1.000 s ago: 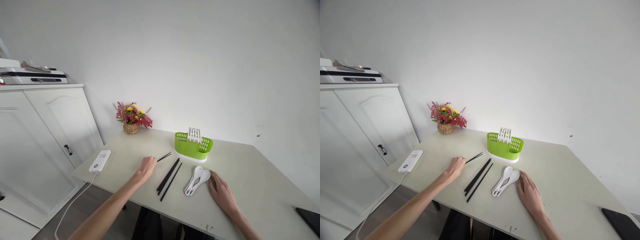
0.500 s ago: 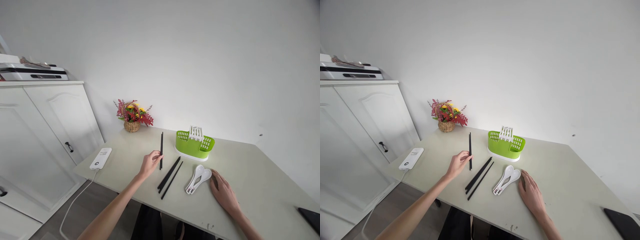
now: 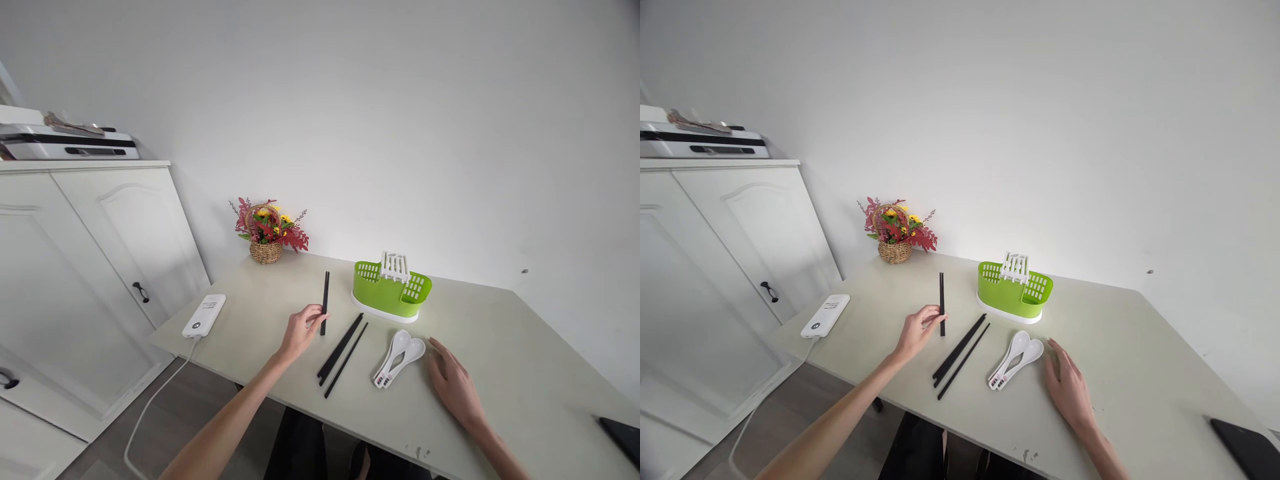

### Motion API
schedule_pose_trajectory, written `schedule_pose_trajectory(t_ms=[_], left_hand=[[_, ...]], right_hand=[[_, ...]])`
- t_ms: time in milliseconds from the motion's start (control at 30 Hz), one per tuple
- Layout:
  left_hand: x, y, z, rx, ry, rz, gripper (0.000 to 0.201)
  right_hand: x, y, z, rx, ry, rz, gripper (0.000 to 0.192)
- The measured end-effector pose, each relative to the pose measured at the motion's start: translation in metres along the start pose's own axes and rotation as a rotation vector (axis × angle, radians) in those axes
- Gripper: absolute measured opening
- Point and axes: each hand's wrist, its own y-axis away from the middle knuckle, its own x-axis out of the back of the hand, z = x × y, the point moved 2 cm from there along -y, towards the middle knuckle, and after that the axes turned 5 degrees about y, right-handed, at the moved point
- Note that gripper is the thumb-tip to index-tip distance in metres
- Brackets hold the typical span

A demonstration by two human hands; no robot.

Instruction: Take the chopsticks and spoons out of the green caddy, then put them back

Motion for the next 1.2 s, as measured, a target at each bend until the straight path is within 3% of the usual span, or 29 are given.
schedule_pose_trajectory(t_ms=[100,200,367,500,600,733,867,1033,1133,1200], left_hand=[[-0.001,-0.002,0.011,0.004,0.058,0.015,0.026],[-0.007,-0.001,0.028,0.014,0.119,-0.044,0.028],[-0.027,0.003,0.063,0.011,0.182,-0.242,0.029],[-0.040,0.004,0.080,0.015,0.149,-0.385,0.031],[-0.044,0.003,0.084,0.006,0.103,-0.419,0.031],[-0.040,-0.001,0.084,0.001,0.052,-0.400,0.030],[-0.030,-0.010,0.066,-0.047,0.005,-0.249,0.028],[-0.007,-0.020,-0.007,0.020,-0.102,0.017,0.028],[0.007,-0.017,-0.049,0.066,-0.135,0.052,0.029],[0.013,-0.013,-0.063,0.082,-0.137,0.032,0.029]], right_hand=[[0.018,-0.004,-0.012,-0.014,-0.037,0.112,0.053],[0.047,-0.014,-0.043,-0.001,-0.097,0.212,0.047],[0.093,-0.037,-0.126,0.131,-0.292,0.008,0.042],[0.118,-0.050,-0.184,0.285,-0.435,-0.155,0.045],[0.129,-0.057,-0.209,0.358,-0.418,-0.162,0.033],[0.134,-0.067,-0.222,0.395,-0.367,-0.130,0.042],[0.145,-0.095,-0.222,0.346,-0.430,-0.060,0.042],[0.162,-0.160,-0.215,0.202,-0.396,0.175,0.046],[0.155,-0.200,-0.212,0.194,-0.287,0.231,0.049],[0.140,-0.224,-0.209,0.201,-0.188,0.196,0.052]])
